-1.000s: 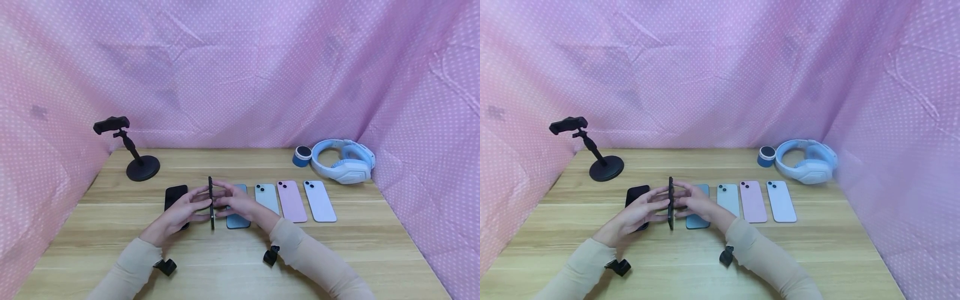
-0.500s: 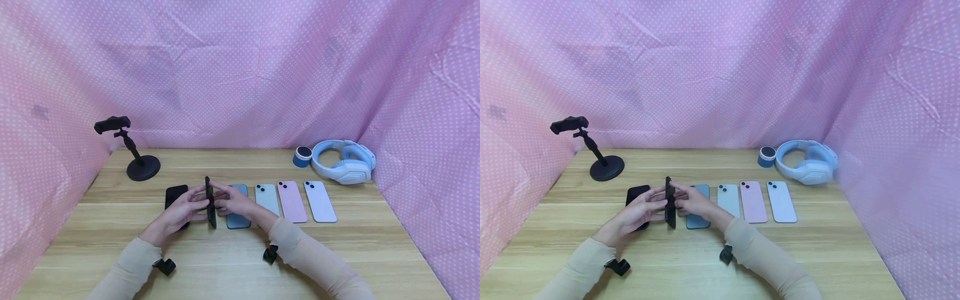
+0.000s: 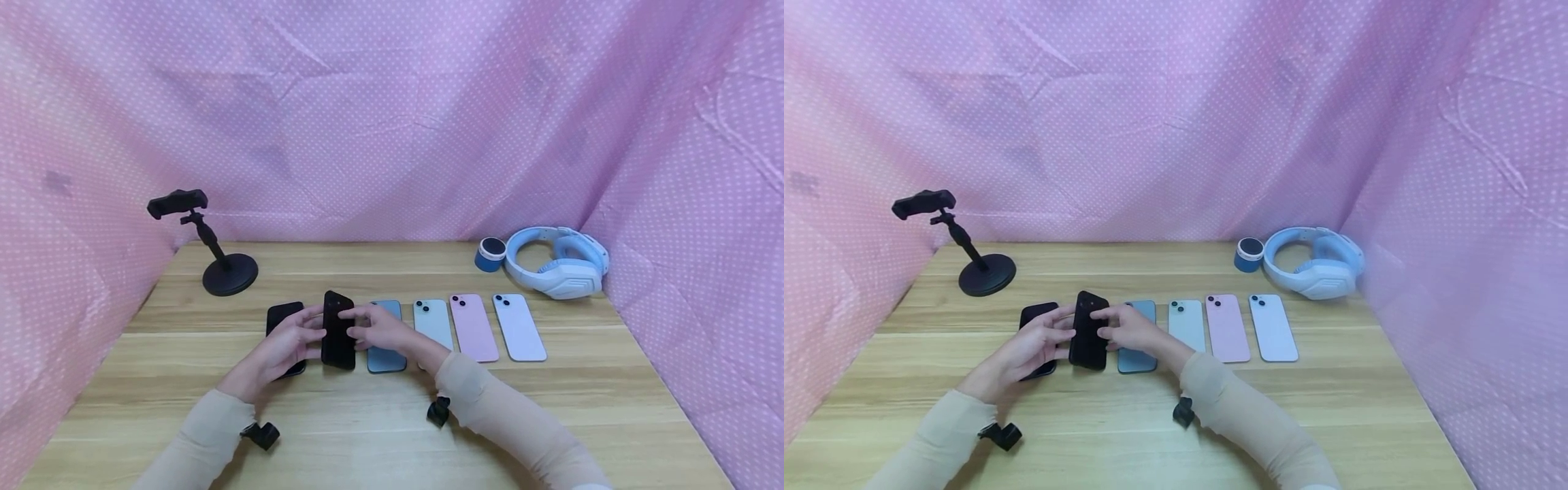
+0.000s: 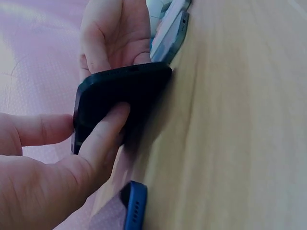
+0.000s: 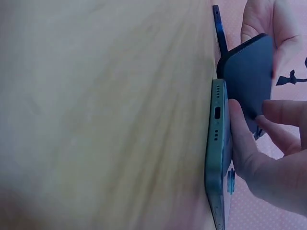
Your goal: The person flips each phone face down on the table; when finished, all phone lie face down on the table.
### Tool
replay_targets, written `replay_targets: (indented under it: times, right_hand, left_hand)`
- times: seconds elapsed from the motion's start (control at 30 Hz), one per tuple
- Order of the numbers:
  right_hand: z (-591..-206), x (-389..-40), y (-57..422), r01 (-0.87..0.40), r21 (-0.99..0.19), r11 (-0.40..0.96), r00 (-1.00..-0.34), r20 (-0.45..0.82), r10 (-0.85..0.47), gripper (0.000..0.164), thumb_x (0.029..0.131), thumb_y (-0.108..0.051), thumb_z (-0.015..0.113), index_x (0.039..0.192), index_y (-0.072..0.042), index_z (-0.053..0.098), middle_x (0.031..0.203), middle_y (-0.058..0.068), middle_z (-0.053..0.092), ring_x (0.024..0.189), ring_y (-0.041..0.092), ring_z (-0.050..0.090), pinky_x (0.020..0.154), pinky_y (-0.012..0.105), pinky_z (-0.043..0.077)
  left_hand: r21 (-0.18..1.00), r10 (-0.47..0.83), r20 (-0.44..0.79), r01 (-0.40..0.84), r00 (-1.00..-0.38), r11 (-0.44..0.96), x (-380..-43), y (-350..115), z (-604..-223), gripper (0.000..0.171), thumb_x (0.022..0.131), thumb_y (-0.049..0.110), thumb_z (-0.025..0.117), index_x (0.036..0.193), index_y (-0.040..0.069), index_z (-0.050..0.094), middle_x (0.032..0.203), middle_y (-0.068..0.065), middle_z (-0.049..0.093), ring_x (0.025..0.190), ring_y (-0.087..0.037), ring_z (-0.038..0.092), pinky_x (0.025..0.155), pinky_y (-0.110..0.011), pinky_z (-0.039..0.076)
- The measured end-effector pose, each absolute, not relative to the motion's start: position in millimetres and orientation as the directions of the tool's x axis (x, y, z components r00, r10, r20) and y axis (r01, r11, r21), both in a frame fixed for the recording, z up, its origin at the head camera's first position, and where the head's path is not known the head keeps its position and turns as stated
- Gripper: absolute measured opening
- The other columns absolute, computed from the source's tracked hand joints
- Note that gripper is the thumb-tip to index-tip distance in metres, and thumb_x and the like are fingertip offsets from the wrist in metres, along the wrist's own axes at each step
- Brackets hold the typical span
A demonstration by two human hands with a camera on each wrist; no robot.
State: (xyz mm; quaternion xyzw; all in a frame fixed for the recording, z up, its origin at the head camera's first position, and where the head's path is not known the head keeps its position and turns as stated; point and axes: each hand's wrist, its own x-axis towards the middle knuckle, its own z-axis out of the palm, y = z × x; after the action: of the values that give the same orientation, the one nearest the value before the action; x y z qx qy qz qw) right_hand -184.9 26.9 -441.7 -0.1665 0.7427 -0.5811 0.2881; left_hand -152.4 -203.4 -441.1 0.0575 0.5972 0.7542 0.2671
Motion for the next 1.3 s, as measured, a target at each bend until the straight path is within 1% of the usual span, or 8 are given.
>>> replay_targets:
  times: [0.1,0.2,0.37,0.53,0.77,0.93,1.17,1.3]
  right_hand:
    - [-442,-185,26,0.073,-0.952,0.298,-0.777,-0.242,-0.582,0.039,0.102,-0.006,0.06,0.141,-0.008,0.06,0.145,0.013,0.044,0.111,0.027,0.066,0.082,0.035,0.06]
    - [-441,-185,26,0.058,-0.943,0.328,-0.768,-0.252,-0.589,0.039,0.102,-0.006,0.061,0.14,-0.006,0.06,0.141,0.012,0.044,0.109,0.025,0.066,0.08,0.033,0.06]
    - [-441,-186,24,0.046,-0.929,0.368,-0.757,-0.272,-0.594,0.038,0.101,-0.005,0.062,0.139,-0.005,0.061,0.139,0.01,0.044,0.1,0.02,0.065,0.078,0.031,0.06]
    - [-440,-187,23,0.041,-0.919,0.392,-0.764,-0.281,-0.581,0.037,0.101,-0.005,0.062,0.138,-0.004,0.062,0.137,0.01,0.045,0.094,0.02,0.065,0.076,0.031,0.061]
    - [-437,-186,22,0.011,-0.904,0.428,-0.753,-0.289,-0.591,0.039,0.101,-0.006,0.062,0.14,-0.002,0.059,0.139,0.012,0.045,0.087,0.018,0.067,0.075,0.028,0.06]
    - [-439,-187,21,-0.021,-0.895,0.445,-0.749,-0.281,-0.6,0.04,0.102,-0.008,0.062,0.141,0.0,0.057,0.142,0.013,0.045,0.083,0.018,0.068,0.074,0.026,0.06]
    - [-438,-187,20,-0.034,-0.895,0.444,-0.749,-0.272,-0.604,0.041,0.102,-0.008,0.062,0.142,0.001,0.056,0.142,0.014,0.045,0.081,0.018,0.069,0.074,0.027,0.06]
    - [-436,-186,20,0.007,-0.909,0.416,-0.749,-0.281,-0.6,0.044,0.102,-0.009,0.062,0.144,-0.001,0.054,0.137,0.014,0.052,0.079,0.02,0.068,0.072,0.029,0.06]
  left_hand:
    - [0.934,0.456,-0.249,-0.336,-0.855,-0.12,-152,-205,-445,0.064,0.101,-0.007,0.043,0.158,-0.004,0.016,0.157,-0.032,0.029,0.134,-0.038,0.048,0.101,-0.051,0.049]
    - [0.942,0.436,-0.276,-0.331,-0.857,-0.054,-151,-206,-448,0.061,0.101,-0.007,0.043,0.157,-0.005,0.019,0.154,-0.032,0.034,0.129,-0.034,0.053,0.098,-0.049,0.052]
    - [0.943,0.369,-0.331,-0.295,-0.868,0.152,-150,-206,-447,0.061,0.1,-0.006,0.049,0.156,-0.008,0.024,0.143,-0.031,0.048,0.111,-0.03,0.065,0.085,-0.044,0.059]
    - [0.924,0.323,-0.339,-0.249,-0.884,0.289,-149,-207,-441,0.06,0.098,-0.007,0.055,0.153,-0.008,0.032,0.132,-0.028,0.057,0.096,-0.027,0.068,0.075,-0.042,0.062]
    - [0.906,0.279,-0.347,-0.243,-0.895,0.347,-148,-207,-436,0.057,0.097,-0.006,0.06,0.15,-0.007,0.039,0.132,-0.027,0.055,0.089,-0.025,0.069,0.073,-0.041,0.062]
    - [0.896,0.275,-0.341,-0.222,-0.899,0.386,-145,-207,-434,0.054,0.098,-0.004,0.062,0.148,-0.009,0.042,0.135,-0.028,0.052,0.09,-0.025,0.069,0.073,-0.04,0.062]
    - [0.898,0.28,-0.324,-0.201,-0.904,0.391,-142,-208,-434,0.053,0.097,-0.004,0.063,0.146,-0.01,0.044,0.134,-0.028,0.052,0.09,-0.024,0.069,0.073,-0.04,0.062]
    - [0.908,0.289,-0.305,-0.186,-0.907,0.375,-142,-210,-433,0.051,0.097,-0.002,0.064,0.145,-0.009,0.046,0.134,-0.029,0.053,0.088,-0.025,0.069,0.072,-0.041,0.062]
